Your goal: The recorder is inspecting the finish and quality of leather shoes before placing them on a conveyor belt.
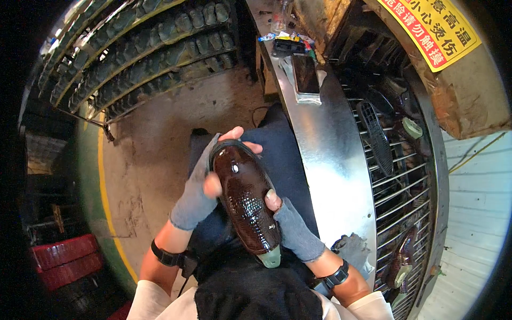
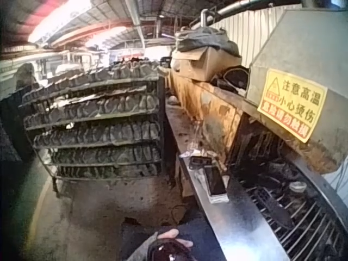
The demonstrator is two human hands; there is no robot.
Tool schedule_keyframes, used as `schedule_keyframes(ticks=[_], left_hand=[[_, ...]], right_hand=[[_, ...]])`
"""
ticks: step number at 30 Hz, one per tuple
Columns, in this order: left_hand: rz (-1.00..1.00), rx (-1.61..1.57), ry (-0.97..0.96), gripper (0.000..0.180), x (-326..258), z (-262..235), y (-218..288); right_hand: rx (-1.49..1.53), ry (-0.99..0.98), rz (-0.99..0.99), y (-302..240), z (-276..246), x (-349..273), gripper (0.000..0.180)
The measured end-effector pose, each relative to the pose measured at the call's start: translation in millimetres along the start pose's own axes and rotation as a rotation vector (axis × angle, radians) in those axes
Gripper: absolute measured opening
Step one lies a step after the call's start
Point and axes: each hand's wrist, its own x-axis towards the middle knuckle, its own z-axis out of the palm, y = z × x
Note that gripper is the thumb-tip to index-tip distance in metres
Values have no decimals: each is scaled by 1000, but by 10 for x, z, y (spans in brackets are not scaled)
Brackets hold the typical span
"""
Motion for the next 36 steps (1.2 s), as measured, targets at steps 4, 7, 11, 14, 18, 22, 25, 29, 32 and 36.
schedule_keyframes(ticks=[4, 7, 11, 14, 18, 22, 25, 29, 32, 36], left_hand=[[-99, 247, 75, 94, -192, 146, 210], [-114, 377, 83, 90, -310, 162, 291], [-118, 333, 72, 90, -410, 186, 290], [-123, 224, 106, 93, -498, 289, 327], [-28, 155, 224, 98, -565, 350, 485], [224, 69, 272, 100, -566, 249, 512], [324, -34, 394, 112, -591, 172, 465], [181, -79, 199, 104, -548, 179, 445], [90, -212, -242, 105, -432, 276, 346], [-144, 141, 46, 106, -281, 409, -129]], right_hand=[[-27, -53, 49, -9, 38, -47, 96], [-177, -10, -116, 28, 53, -96, 85], [-194, -19, -102, 72, 61, -140, 79], [-250, -19, -93, 18, 77, -130, 71], [-305, -202, -83, -171, 36, -78, 71], [-409, -289, -290, -220, -111, -214, 80], [55, -148, 329, -195, -209, -489, 85], [-247, 148, -65, -592, -308, -629, 71], [-340, 182, -281, -1177, -396, -632, 63], [-912, 22, -420, -1421, -359, -390, 73]])
